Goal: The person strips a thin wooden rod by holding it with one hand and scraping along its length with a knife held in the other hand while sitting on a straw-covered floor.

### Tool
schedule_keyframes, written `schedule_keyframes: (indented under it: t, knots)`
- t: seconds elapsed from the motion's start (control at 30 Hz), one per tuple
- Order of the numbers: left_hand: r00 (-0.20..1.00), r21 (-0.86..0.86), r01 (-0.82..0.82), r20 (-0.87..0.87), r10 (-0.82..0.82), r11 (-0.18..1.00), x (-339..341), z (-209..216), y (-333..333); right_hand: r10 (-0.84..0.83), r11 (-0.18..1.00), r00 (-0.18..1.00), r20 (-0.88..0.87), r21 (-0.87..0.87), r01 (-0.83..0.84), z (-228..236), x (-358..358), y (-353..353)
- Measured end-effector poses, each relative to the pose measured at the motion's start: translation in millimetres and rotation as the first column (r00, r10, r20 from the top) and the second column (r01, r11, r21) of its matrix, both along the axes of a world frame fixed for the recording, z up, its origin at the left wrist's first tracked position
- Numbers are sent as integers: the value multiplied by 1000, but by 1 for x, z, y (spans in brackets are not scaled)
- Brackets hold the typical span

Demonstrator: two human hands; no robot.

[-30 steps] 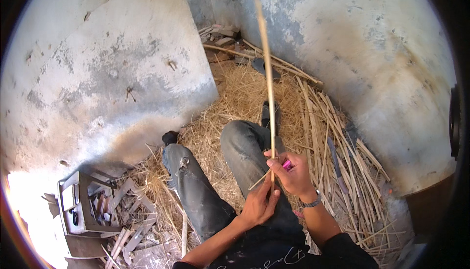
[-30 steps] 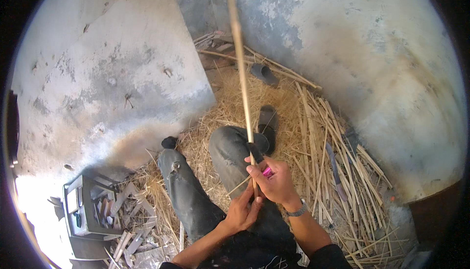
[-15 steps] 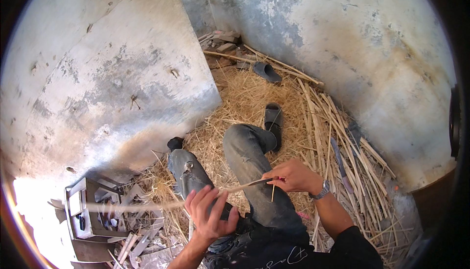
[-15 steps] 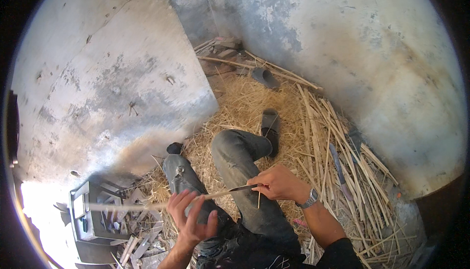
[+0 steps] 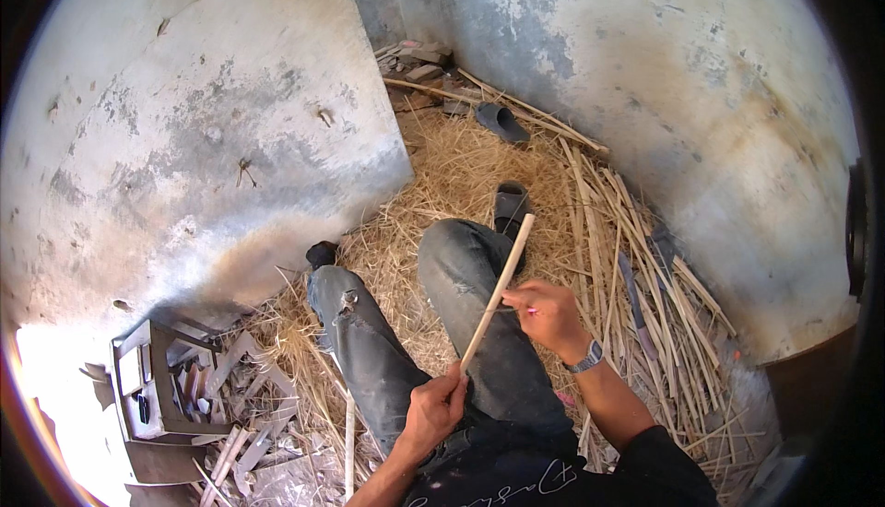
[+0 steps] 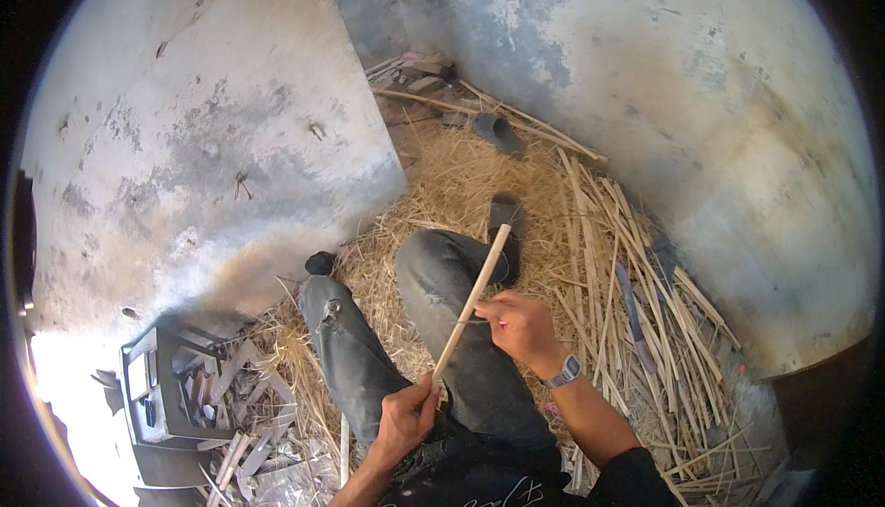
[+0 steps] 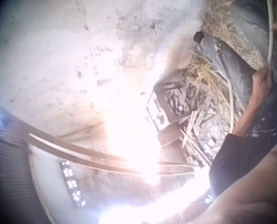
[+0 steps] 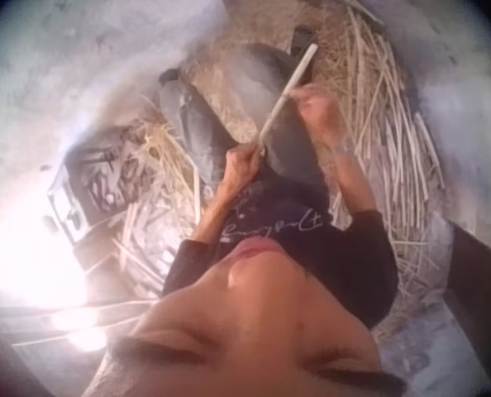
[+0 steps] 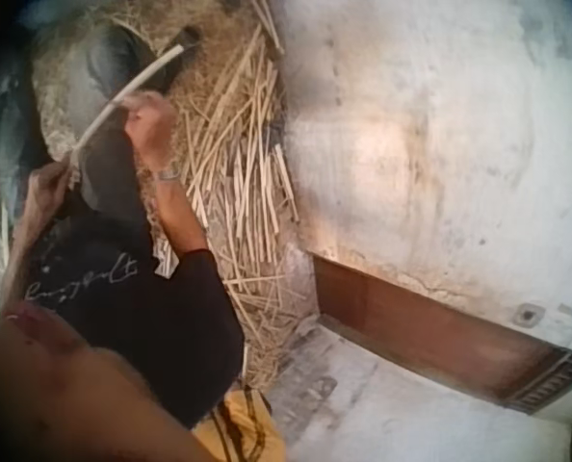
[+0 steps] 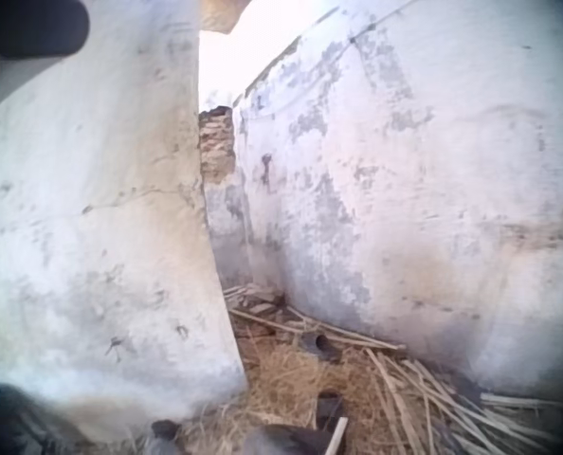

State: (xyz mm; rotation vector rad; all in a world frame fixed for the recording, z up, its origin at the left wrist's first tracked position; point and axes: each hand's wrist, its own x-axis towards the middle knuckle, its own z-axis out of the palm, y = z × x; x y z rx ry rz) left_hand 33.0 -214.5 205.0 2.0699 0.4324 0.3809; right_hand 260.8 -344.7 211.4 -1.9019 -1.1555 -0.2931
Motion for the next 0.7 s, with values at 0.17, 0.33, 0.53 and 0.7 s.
schedule_keyframes:
  t: [0.17,0.33,0.53,0.7]
  knots:
    - [999,-194,-38,-36,32,980,-17,-15,8,-611,785,791,-33,101,611,0,89,-44]
    - [991,-392,-44,-132,-9,919,-11,-5,16,-808,589,533,252,297,752,31,105,-53]
    - [995,-615,-11,-89,-55,788,15,-17,20,-67,960,639,-766,124,250,32,17,-19]
    - [989,-662,-64,-144,-43,747,18,-15,17,-117,993,846,-520,-38,114,6,10,-19]
